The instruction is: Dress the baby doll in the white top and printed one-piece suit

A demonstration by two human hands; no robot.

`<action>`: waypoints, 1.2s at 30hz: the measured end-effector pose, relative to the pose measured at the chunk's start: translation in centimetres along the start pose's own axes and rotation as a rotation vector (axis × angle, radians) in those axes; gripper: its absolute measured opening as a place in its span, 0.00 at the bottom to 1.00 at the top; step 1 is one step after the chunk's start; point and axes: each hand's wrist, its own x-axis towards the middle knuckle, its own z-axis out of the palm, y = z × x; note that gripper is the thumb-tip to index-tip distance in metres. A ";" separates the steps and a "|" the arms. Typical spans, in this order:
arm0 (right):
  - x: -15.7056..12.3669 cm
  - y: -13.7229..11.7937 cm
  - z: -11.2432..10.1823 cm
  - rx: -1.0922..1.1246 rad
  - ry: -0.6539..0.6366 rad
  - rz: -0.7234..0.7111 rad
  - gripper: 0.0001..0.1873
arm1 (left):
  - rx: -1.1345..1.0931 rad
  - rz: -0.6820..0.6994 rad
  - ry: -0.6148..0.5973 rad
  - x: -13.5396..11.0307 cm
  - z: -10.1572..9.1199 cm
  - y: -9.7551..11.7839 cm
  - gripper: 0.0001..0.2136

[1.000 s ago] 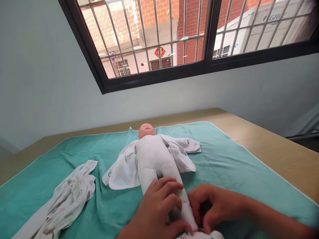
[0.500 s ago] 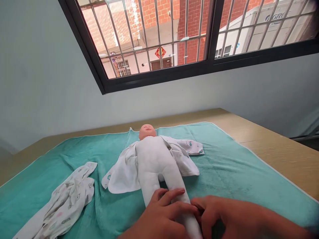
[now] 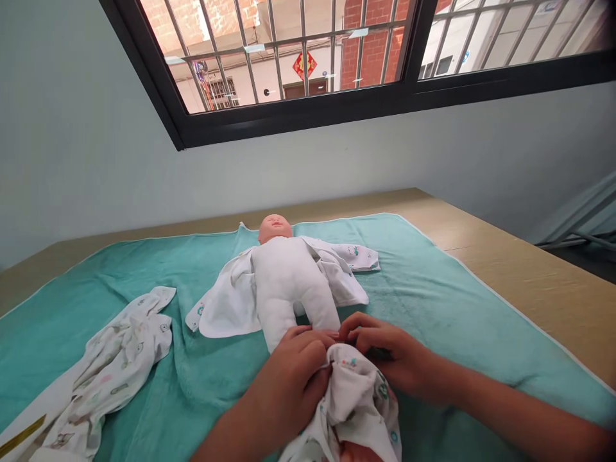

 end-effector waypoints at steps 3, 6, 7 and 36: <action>0.0 -0.1 0.4 0.116 0.121 0.051 0.09 | -0.022 0.035 0.147 -0.2 0.5 -0.4 0.07; 0.2 -0.1 0.6 0.214 0.226 0.067 0.12 | -0.013 0.016 0.264 -0.4 0.9 -0.4 0.10; 0.3 0.0 0.7 0.239 0.262 0.071 0.13 | -0.003 0.008 0.290 -0.4 1.0 -0.4 0.11; 0.5 -0.5 -1.9 0.144 -0.166 0.223 0.16 | 0.188 -0.101 -0.075 -0.6 -2.1 0.3 0.04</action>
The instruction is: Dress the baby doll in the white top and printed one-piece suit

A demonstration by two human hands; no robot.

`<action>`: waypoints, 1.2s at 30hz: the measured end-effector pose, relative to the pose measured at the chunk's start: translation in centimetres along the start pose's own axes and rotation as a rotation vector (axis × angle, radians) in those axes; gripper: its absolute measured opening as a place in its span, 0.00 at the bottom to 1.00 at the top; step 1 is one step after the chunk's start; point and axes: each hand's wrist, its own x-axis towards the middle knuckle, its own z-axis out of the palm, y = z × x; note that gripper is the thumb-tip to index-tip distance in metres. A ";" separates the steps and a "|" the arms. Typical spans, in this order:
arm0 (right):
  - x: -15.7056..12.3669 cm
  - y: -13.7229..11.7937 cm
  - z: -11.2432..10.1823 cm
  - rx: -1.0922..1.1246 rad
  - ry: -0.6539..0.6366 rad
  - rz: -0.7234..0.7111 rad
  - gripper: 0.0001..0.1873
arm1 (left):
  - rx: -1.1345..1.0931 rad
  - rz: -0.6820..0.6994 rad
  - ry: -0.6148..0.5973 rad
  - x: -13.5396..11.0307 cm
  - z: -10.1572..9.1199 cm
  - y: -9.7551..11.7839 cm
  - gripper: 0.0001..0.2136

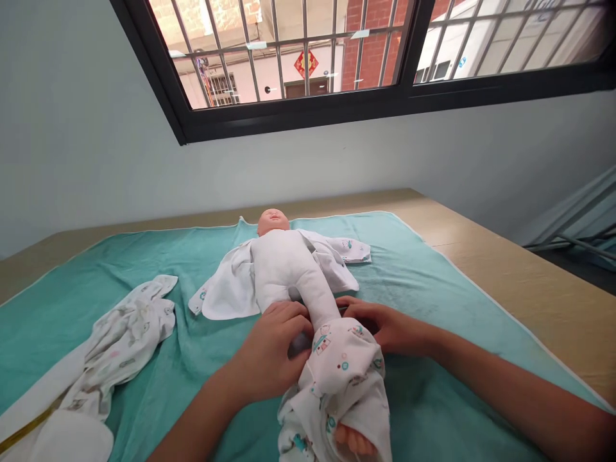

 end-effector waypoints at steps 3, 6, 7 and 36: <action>-0.1 0.3 0.0 0.068 0.031 -0.009 0.15 | -0.062 0.008 -0.116 -0.1 -1.1 0.4 0.09; 0.0 0.6 0.4 0.110 0.060 -0.018 0.15 | -0.128 0.025 -0.210 -0.3 -1.9 0.1 0.09; 0.0 0.7 0.5 0.128 0.070 -0.023 0.15 | -0.148 0.026 -0.234 -0.3 -2.1 0.0 0.10; 0.2 0.9 2.5 0.138 0.336 -0.154 0.13 | -0.088 0.058 0.004 -0.3 1.9 0.5 0.06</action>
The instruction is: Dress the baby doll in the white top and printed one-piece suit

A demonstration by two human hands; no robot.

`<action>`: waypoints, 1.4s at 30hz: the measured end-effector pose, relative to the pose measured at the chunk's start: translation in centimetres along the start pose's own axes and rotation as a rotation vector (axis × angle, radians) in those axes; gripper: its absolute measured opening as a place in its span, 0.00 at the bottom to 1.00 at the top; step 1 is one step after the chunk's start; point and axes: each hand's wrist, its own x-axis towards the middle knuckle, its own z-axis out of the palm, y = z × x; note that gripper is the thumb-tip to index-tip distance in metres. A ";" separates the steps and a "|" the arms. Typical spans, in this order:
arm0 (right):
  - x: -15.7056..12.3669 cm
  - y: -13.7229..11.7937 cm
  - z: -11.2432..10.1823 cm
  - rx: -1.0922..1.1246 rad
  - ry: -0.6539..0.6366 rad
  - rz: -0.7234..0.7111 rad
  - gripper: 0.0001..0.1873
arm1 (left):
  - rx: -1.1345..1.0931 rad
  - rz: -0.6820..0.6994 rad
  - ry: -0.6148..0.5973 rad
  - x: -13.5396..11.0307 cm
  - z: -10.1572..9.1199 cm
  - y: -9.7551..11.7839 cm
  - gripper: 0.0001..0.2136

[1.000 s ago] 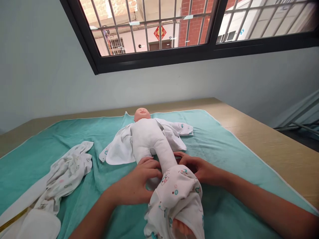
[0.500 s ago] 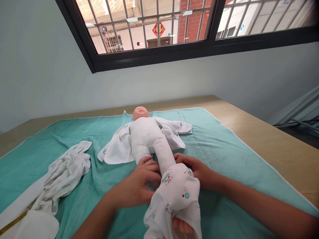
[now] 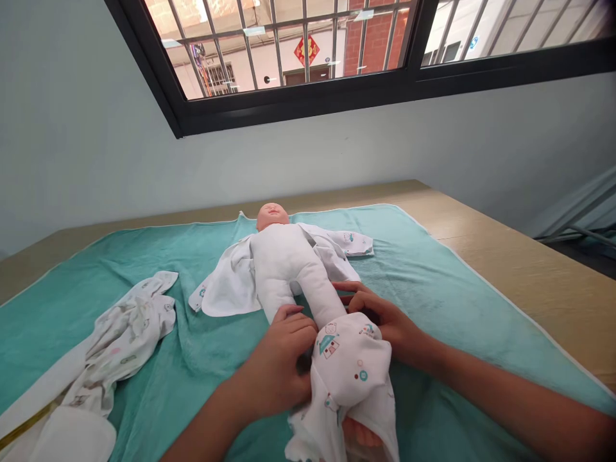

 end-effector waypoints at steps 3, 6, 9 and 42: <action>0.3 0.2 -0.2 0.138 0.071 0.083 0.17 | -0.023 -0.037 0.133 -0.1 1.0 -0.1 0.06; 0.6 0.6 -0.3 0.167 0.153 0.166 0.16 | -0.053 -0.091 0.273 -0.1 1.6 -0.5 0.05; 0.8 0.6 -0.2 0.210 0.177 0.232 0.14 | 0.048 -0.053 0.356 0.0 1.8 -1.3 0.04; 6.5 -5.0 -2.5 -0.593 -0.152 -0.027 0.14 | -0.028 -0.362 0.551 4.4 -0.4 -3.0 0.04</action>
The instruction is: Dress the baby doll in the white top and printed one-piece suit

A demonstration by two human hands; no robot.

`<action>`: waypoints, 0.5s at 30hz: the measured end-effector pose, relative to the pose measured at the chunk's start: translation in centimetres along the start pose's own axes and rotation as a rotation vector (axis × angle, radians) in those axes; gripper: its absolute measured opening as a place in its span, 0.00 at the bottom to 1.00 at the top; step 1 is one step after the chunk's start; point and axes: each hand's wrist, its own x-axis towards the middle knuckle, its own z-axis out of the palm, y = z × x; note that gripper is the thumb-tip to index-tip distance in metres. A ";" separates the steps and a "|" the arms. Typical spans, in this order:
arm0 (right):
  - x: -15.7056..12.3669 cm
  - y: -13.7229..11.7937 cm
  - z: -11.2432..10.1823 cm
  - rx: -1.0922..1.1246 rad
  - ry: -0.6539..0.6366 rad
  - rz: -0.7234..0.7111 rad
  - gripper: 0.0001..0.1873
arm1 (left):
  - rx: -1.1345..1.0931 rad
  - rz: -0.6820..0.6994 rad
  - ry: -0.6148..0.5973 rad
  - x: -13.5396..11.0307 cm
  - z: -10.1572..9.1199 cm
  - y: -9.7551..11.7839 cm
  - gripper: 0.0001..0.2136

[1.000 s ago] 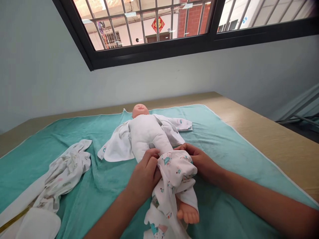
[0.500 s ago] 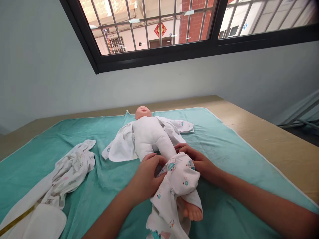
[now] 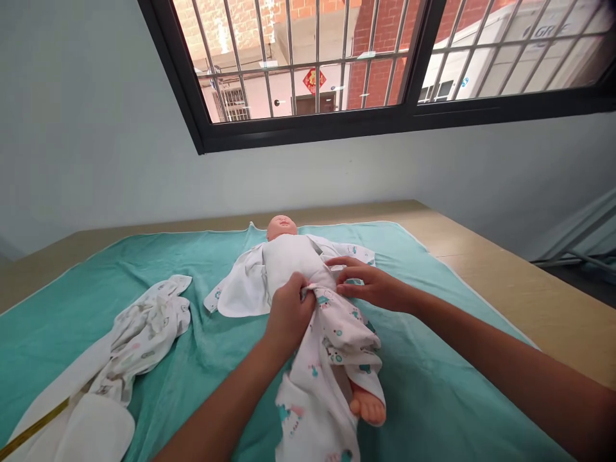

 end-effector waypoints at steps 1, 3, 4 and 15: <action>0.5 -0.1 -0.1 -0.035 -0.014 -0.002 0.13 | 0.031 0.016 0.021 0.8 0.1 -0.1 0.05; 1.3 0.0 -0.1 -0.064 -0.035 -0.017 0.12 | 0.052 0.047 0.037 2.2 0.2 -0.4 0.04; 1.6 0.2 0.1 -0.055 -0.041 -0.026 0.12 | 0.044 0.052 0.031 2.6 0.3 -0.6 0.03; 1.3 1.7 1.3 0.091 -0.117 -0.082 0.07 | -0.340 -0.224 -0.271 2.2 -2.0 1.3 0.03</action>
